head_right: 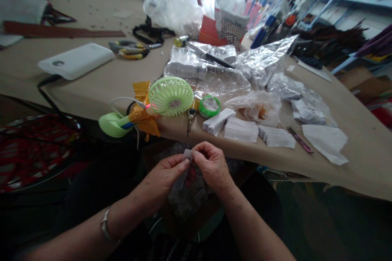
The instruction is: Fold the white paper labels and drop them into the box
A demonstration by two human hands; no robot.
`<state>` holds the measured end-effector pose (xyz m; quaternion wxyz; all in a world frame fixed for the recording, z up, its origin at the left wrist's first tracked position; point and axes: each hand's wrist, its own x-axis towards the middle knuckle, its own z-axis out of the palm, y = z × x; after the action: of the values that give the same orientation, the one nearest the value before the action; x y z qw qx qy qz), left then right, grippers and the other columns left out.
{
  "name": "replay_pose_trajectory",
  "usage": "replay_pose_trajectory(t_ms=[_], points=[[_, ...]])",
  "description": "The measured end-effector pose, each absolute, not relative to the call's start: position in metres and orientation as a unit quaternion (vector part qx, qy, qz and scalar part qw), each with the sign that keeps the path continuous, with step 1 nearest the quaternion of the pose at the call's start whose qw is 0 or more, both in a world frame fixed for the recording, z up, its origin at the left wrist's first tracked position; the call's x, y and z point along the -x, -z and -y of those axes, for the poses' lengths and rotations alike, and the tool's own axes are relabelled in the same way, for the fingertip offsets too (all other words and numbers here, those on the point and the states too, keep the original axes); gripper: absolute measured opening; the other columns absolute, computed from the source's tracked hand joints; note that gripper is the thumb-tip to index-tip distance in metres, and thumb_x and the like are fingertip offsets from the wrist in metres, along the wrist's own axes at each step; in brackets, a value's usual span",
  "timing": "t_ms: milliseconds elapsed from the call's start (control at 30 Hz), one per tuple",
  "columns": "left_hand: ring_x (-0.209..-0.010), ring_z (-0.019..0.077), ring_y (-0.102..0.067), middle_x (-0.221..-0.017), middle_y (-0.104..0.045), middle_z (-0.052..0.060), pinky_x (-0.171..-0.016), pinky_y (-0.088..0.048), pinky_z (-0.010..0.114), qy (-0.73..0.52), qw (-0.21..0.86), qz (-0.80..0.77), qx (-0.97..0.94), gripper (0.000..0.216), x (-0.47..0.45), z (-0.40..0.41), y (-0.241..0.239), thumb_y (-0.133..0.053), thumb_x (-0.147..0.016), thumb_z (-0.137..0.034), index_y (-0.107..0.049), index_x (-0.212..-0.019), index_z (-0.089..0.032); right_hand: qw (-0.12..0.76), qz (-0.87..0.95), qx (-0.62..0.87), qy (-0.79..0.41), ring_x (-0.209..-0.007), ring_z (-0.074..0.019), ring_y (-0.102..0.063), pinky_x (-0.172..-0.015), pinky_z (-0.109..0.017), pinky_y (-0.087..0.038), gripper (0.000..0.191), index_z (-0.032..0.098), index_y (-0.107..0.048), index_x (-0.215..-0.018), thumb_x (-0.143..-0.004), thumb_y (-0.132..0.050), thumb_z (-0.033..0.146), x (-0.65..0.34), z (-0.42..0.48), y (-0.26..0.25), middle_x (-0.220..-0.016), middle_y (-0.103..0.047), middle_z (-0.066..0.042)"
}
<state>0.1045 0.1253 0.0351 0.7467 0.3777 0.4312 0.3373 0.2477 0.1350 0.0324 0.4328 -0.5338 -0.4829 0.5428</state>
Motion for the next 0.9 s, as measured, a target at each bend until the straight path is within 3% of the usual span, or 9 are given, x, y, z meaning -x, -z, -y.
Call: replay_pose_trajectory(t_ms=[200, 433, 900], points=[[-0.073, 0.0141, -0.053, -0.078, -0.064, 0.002, -0.068, -0.041, 0.025, -0.39, 0.59, -0.471, -0.527, 0.018, -0.098, -0.143, -0.033, -0.053, -0.082, -0.027, -0.066, -0.084, -0.015, 0.442, 0.529, 0.545, -0.478, -0.058, -0.0084, -0.046, -0.054, -0.02, -0.038, 0.015, 0.016, -0.06, -0.073, -0.075, -0.061, 0.03, -0.243, -0.148, -0.041, -0.064, -0.055, 0.003], [-0.064, 0.0105, -0.055, -0.069, -0.064, -0.002, -0.062, -0.041, 0.02, -0.428, 0.466, -0.506, -0.586, 0.015, -0.096, -0.154, -0.04, -0.055, -0.083, -0.025, -0.066, -0.081, -0.017, 0.441, 0.571, 0.556, -0.412, -0.056, -0.0079, -0.043, -0.054, -0.021, -0.036, 0.014, 0.016, -0.059, -0.072, -0.076, -0.057, 0.029, -0.239, -0.155, -0.044, -0.061, -0.051, 0.004], [-0.06, 0.0087, -0.054, -0.067, -0.062, -0.003, -0.058, -0.041, 0.017, -0.451, 0.412, -0.49, -0.622, 0.015, -0.096, -0.163, -0.036, -0.053, -0.084, -0.022, -0.065, -0.076, -0.017, 0.451, 0.603, 0.548, -0.365, -0.058, -0.0085, -0.046, -0.057, -0.02, -0.039, 0.009, 0.017, -0.058, -0.073, -0.077, -0.056, 0.024, -0.239, -0.161, -0.041, -0.063, -0.054, 0.004]])
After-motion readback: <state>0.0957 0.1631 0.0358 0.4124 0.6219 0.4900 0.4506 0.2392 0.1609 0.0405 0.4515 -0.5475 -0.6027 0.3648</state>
